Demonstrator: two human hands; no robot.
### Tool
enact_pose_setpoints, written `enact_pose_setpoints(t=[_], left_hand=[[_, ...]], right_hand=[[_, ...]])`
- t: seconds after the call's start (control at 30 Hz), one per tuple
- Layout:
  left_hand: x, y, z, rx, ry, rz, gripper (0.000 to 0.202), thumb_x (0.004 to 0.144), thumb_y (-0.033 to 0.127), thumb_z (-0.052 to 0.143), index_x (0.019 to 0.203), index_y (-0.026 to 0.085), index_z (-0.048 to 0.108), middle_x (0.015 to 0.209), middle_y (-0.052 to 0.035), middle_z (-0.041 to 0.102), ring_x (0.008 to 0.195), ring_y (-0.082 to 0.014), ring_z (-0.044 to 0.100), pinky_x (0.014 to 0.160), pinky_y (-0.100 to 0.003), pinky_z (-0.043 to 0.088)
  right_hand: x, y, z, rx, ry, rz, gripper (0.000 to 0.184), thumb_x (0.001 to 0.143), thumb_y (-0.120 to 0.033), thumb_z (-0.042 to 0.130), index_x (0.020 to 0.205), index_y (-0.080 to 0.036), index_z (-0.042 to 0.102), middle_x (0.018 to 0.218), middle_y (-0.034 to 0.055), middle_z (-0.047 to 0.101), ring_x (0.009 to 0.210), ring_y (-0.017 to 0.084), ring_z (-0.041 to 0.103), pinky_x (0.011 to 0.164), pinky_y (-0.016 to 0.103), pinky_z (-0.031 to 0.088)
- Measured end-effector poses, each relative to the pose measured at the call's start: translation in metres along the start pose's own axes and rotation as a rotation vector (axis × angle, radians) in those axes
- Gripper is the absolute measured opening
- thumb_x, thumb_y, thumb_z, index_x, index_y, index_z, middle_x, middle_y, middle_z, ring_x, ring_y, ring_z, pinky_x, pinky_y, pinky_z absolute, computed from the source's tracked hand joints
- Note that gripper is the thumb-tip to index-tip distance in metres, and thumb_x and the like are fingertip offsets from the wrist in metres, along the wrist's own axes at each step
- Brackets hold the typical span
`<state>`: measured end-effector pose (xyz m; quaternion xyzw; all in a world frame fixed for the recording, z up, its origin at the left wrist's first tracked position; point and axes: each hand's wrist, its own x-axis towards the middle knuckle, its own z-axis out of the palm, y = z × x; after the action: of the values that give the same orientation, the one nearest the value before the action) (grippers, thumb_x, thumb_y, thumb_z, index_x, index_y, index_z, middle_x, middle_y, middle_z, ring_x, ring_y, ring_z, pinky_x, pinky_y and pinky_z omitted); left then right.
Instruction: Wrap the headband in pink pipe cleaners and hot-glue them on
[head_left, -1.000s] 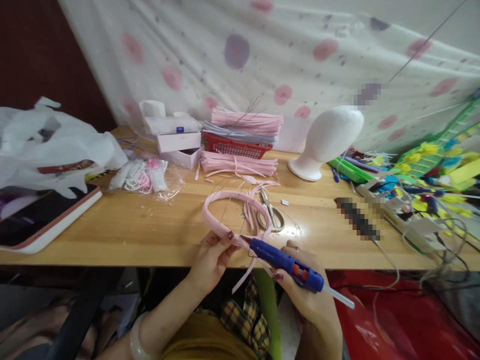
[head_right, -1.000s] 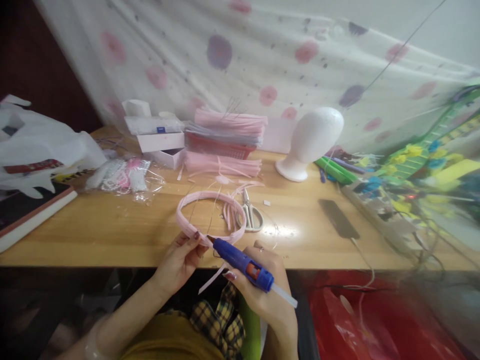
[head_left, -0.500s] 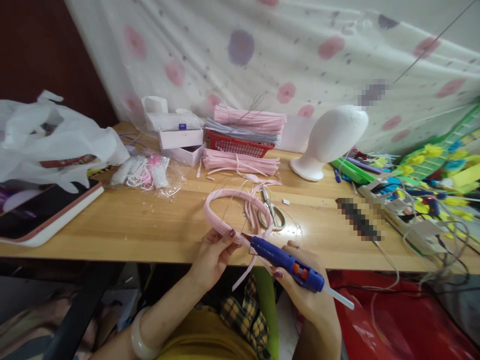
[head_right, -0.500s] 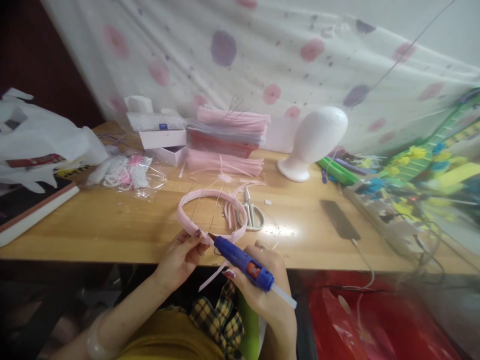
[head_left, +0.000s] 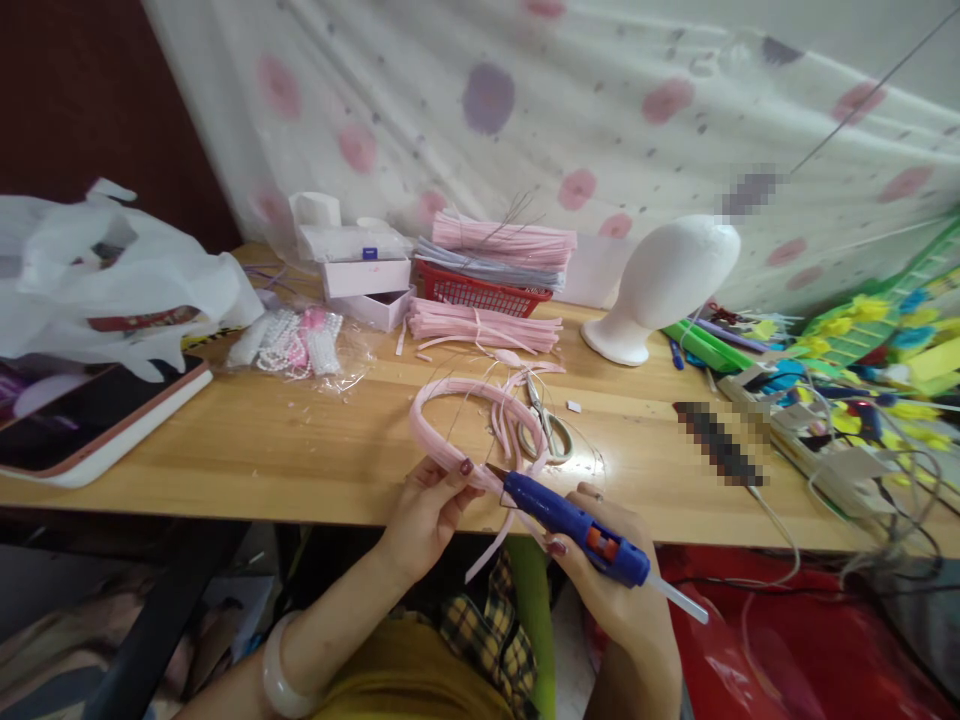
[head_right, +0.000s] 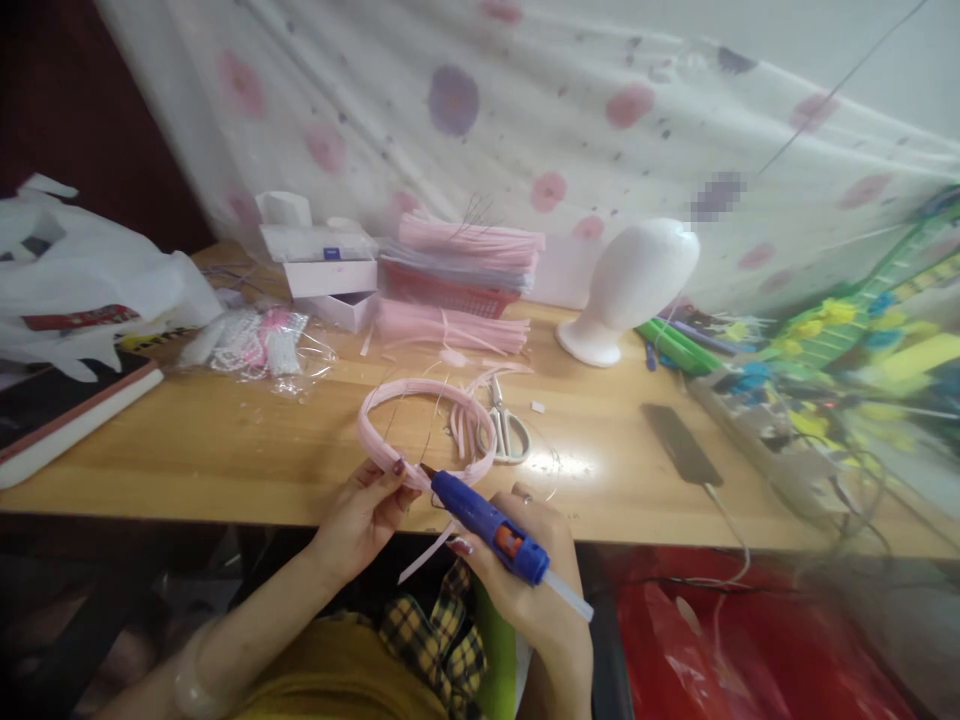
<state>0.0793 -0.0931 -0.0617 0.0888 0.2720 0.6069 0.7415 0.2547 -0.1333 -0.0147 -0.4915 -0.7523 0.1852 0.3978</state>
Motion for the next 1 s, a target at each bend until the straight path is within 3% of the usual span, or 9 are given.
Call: enact_pose_setpoints(t=[0.43, 0.57, 0.67, 0.77, 0.83, 0.9, 1.0], left_hand=[[-0.001, 0.000, -0.001, 0.020, -0.014, -0.002, 0.033, 0.043, 0.021, 0.097, 0.064, 0.014, 0.072, 0.066, -0.0010, 0.075, 0.064, -0.0099, 0.069, 0.064, -0.017, 0.057], [0.000, -0.001, -0.003, 0.004, 0.011, 0.008, 0.033, 0.042, 0.019, 0.097, 0.064, 0.014, 0.072, 0.065, 0.0003, 0.074, 0.062, -0.0089, 0.068, 0.061, -0.016, 0.057], [0.000, -0.001, -0.005, 0.006, 0.027, 0.002, 0.035, 0.040, 0.019, 0.097, 0.064, 0.014, 0.073, 0.064, 0.0010, 0.074, 0.060, -0.0084, 0.067, 0.059, -0.015, 0.057], [0.000, -0.001, -0.006, 0.013, 0.022, -0.004, 0.035, 0.041, 0.020, 0.097, 0.064, 0.014, 0.072, 0.064, 0.0008, 0.074, 0.059, -0.0079, 0.067, 0.059, -0.015, 0.057], [0.000, -0.001, -0.005, 0.017, 0.007, 0.001, 0.034, 0.042, 0.020, 0.097, 0.064, 0.014, 0.072, 0.063, 0.0008, 0.074, 0.060, -0.0079, 0.067, 0.060, -0.015, 0.057], [0.000, -0.001, -0.004, 0.023, -0.011, 0.006, 0.032, 0.044, 0.020, 0.096, 0.064, 0.014, 0.072, 0.063, 0.0007, 0.074, 0.060, -0.0080, 0.068, 0.060, -0.015, 0.057], [0.000, -0.001, -0.004, 0.033, -0.017, 0.007, 0.032, 0.045, 0.021, 0.096, 0.064, 0.014, 0.072, 0.064, 0.0005, 0.074, 0.061, -0.0080, 0.068, 0.062, -0.014, 0.057]], right_hand=[[0.001, 0.002, 0.001, 0.017, 0.024, 0.021, 0.044, 0.089, -0.051, 0.059, 0.058, -0.021, 0.049, 0.054, -0.0026, 0.045, 0.051, 0.013, 0.045, 0.049, 0.027, 0.032], [-0.003, 0.002, 0.004, 0.043, 0.092, 0.055, 0.045, 0.087, -0.057, 0.057, 0.061, -0.021, 0.058, 0.057, 0.0008, 0.053, 0.053, 0.015, 0.050, 0.050, 0.028, 0.036], [-0.006, 0.005, -0.003, 0.060, 0.298, 0.198, 0.049, 0.084, -0.065, 0.055, 0.069, -0.020, 0.067, 0.063, 0.0059, 0.064, 0.056, 0.019, 0.058, 0.051, 0.030, 0.042], [-0.002, 0.020, -0.022, -0.029, 0.562, 0.538, 0.053, 0.079, -0.068, 0.058, 0.078, -0.017, 0.073, 0.064, 0.0083, 0.068, 0.055, 0.020, 0.060, 0.047, 0.029, 0.043], [0.004, 0.037, -0.037, -0.104, 0.622, 0.756, 0.054, 0.074, -0.068, 0.063, 0.084, -0.016, 0.074, 0.063, 0.0075, 0.069, 0.052, 0.020, 0.060, 0.044, 0.029, 0.043], [0.012, 0.057, -0.049, -0.155, 0.625, 0.820, 0.055, 0.071, -0.066, 0.068, 0.091, -0.015, 0.073, 0.065, 0.0074, 0.071, 0.052, 0.021, 0.062, 0.044, 0.029, 0.045], [0.023, 0.086, -0.054, -0.230, 0.637, 0.738, 0.053, 0.072, -0.062, 0.066, 0.093, -0.014, 0.073, 0.069, 0.0087, 0.073, 0.062, 0.025, 0.067, 0.053, 0.032, 0.051]])
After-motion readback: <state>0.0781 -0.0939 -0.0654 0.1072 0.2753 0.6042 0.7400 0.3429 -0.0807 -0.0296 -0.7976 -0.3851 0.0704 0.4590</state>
